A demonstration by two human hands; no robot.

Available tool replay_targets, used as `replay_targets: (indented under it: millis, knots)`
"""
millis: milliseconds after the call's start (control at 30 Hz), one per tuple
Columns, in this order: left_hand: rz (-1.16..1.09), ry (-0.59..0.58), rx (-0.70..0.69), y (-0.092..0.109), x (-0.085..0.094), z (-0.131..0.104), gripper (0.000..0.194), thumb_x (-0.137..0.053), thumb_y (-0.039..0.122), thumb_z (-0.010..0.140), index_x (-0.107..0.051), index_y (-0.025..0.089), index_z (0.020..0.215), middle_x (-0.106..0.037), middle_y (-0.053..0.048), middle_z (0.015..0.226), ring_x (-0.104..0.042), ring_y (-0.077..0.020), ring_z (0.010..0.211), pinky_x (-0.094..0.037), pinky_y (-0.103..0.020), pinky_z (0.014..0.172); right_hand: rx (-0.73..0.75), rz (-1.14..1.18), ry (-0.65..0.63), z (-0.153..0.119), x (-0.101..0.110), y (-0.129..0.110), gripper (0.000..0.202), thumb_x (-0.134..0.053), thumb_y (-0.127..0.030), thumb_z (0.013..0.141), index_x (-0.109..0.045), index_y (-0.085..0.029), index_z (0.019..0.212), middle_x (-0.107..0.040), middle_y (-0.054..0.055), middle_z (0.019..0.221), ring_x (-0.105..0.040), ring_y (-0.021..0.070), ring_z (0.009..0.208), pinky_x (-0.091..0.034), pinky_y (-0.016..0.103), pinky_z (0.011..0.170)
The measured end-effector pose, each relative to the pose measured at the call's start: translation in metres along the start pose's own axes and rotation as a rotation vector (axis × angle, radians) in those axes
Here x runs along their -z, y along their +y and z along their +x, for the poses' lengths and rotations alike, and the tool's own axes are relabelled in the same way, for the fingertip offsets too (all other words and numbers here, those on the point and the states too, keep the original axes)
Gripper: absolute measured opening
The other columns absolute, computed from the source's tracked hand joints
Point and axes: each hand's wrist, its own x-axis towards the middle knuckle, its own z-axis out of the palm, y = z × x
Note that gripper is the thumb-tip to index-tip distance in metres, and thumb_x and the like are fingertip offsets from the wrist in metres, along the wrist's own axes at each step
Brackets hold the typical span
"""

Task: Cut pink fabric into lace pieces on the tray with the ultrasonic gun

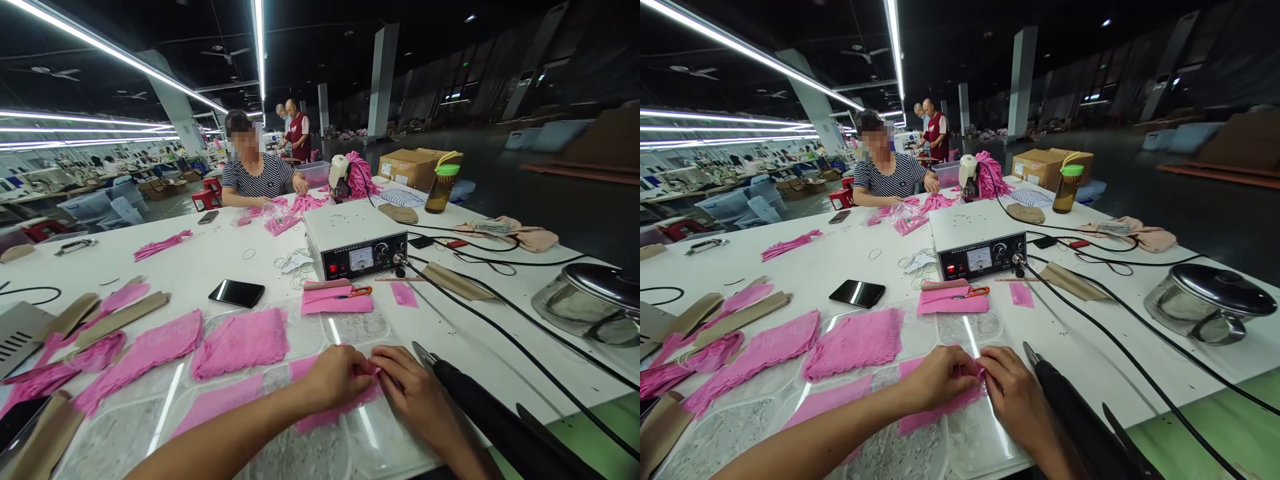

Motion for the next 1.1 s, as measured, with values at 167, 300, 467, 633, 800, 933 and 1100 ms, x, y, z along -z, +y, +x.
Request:
replay_targets:
  millis: [167,300,467,633,800,933,1100]
  knots:
    - [-0.041,0.011,0.007,-0.001,-0.003,0.003,0.021,-0.057,0.013,0.076,-0.075,0.016,0.085,-0.071,-0.002,0.078,-0.059,-0.0139,0.067,-0.041,-0.020,0.061,-0.014,-0.013,-0.033,-0.001,-0.001,0.000,0.030,-0.044,-0.009,0.088,-0.067,-0.023,0.102,-0.065,0.007,0.106,-0.063,0.0199,0.100,-0.056,0.037,0.084]
    - [-0.069,0.009,0.009,-0.001,-0.005,0.005,0.020,-0.057,0.014,0.076,-0.075,0.016,0.085,-0.070,-0.001,0.076,-0.058,-0.0138,0.066,-0.040,-0.020,0.060,-0.016,-0.024,-0.026,-0.002,-0.001,0.002,0.030,-0.046,-0.008,0.087,-0.067,-0.024,0.101,-0.065,0.008,0.106,-0.063,0.0203,0.100,-0.056,0.037,0.084]
    - [-0.097,0.018,0.029,-0.004,-0.006,0.005,0.017,-0.061,0.020,0.076,-0.074,0.015,0.085,-0.070,-0.002,0.078,-0.057,-0.0137,0.067,-0.040,-0.020,0.059,-0.014,-0.024,-0.025,-0.001,-0.002,0.001,0.030,-0.047,-0.007,0.085,-0.067,-0.024,0.099,-0.065,0.007,0.107,-0.063,0.0202,0.100,-0.056,0.037,0.085]
    - [-0.103,0.020,0.031,-0.008,-0.009,0.006,0.020,-0.058,0.017,0.076,-0.075,0.015,0.086,-0.069,-0.002,0.075,-0.055,-0.0132,0.064,-0.040,-0.021,0.060,-0.009,-0.023,0.017,-0.001,-0.005,0.002,0.029,-0.047,-0.008,0.086,-0.068,-0.024,0.099,-0.066,0.007,0.105,-0.065,0.0207,0.098,-0.057,0.036,0.081]
    - [-0.132,0.032,0.013,-0.010,-0.010,0.007,0.022,-0.056,0.017,0.078,-0.076,0.016,0.087,-0.070,-0.002,0.078,-0.056,-0.0139,0.068,-0.041,-0.021,0.063,0.005,-0.027,0.033,-0.001,-0.005,0.003,0.030,-0.047,-0.008,0.086,-0.068,-0.024,0.099,-0.067,0.007,0.105,-0.066,0.0205,0.096,-0.057,0.035,0.081]
    - [-0.184,0.029,-0.025,-0.011,-0.010,0.006,0.021,-0.056,0.015,0.077,-0.076,0.015,0.082,-0.068,-0.001,0.073,-0.055,-0.0133,0.067,-0.040,-0.020,0.062,0.012,-0.043,0.009,0.000,-0.003,0.001,0.032,-0.047,-0.008,0.086,-0.068,-0.025,0.103,-0.067,0.006,0.106,-0.066,0.0203,0.097,-0.058,0.035,0.082]
    - [-0.227,0.016,-0.063,-0.015,-0.011,0.007,0.021,-0.054,0.015,0.079,-0.074,0.013,0.074,-0.056,0.002,0.060,-0.047,-0.0107,0.060,-0.036,-0.018,0.057,0.004,-0.069,-0.003,0.000,-0.002,0.000,0.030,-0.047,-0.011,0.088,-0.068,-0.025,0.105,-0.067,0.007,0.107,-0.066,0.0208,0.097,-0.058,0.036,0.081]
